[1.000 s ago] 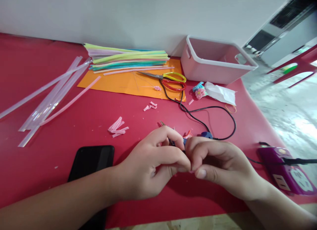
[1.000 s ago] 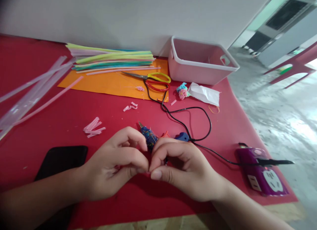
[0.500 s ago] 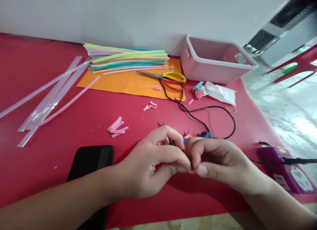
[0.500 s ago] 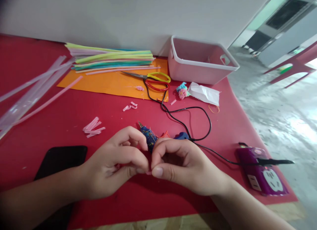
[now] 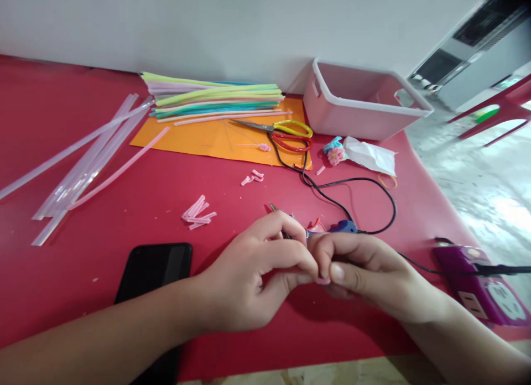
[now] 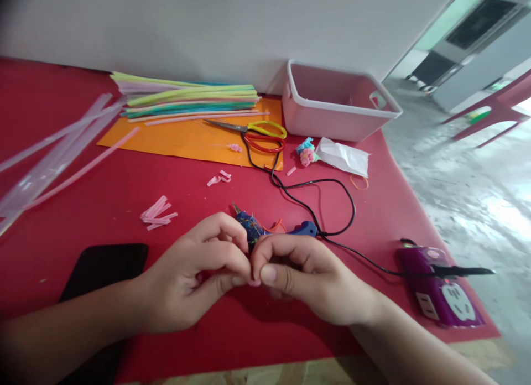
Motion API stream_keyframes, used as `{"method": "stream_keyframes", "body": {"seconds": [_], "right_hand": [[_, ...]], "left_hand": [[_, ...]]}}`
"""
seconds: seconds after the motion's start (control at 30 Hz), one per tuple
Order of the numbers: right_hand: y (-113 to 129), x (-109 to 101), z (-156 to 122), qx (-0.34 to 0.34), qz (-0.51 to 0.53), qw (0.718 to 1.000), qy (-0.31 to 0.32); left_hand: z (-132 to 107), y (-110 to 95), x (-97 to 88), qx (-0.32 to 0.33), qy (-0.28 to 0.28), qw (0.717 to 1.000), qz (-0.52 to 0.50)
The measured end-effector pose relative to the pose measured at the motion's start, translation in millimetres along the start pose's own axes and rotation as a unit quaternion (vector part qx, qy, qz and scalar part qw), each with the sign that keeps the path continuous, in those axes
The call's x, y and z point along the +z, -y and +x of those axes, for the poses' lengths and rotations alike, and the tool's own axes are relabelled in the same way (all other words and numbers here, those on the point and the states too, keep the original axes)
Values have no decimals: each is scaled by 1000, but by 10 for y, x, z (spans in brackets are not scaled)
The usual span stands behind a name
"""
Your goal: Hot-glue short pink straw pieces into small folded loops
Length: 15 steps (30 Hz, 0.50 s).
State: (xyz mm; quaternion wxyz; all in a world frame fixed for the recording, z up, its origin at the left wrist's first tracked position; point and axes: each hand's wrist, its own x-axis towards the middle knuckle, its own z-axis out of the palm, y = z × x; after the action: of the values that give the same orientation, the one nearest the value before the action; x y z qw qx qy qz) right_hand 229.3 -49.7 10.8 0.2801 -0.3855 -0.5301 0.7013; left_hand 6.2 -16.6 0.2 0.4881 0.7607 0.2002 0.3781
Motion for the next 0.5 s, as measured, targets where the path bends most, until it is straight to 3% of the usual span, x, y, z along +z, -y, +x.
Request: {"method": "stream_keyframes", "body": {"seconds": [0.1,0.2,0.27,0.33,0.43,0.5], "right_hand": [[2,-52,3,-103,-147,976,-125],[7,-171,10,-186,-363,878,-249],[-2,-257,24,-194,-487,821,-227],[-21,-317,48,-159,-570,784,-185],[-56,-338,92,-112,-623,763,-127],[-78,-326,118,-106,-632,759,-115]], "left_hand": [[8,8,-8,-42,-47,998,-16],[25,20,-12,-115,-117,984,-63],[39,39,-12,-174,-161,964,-119],[50,67,-13,-232,-195,933,-193],[59,105,-22,-282,-224,888,-287],[62,113,-26,-297,-240,871,-308]]}}
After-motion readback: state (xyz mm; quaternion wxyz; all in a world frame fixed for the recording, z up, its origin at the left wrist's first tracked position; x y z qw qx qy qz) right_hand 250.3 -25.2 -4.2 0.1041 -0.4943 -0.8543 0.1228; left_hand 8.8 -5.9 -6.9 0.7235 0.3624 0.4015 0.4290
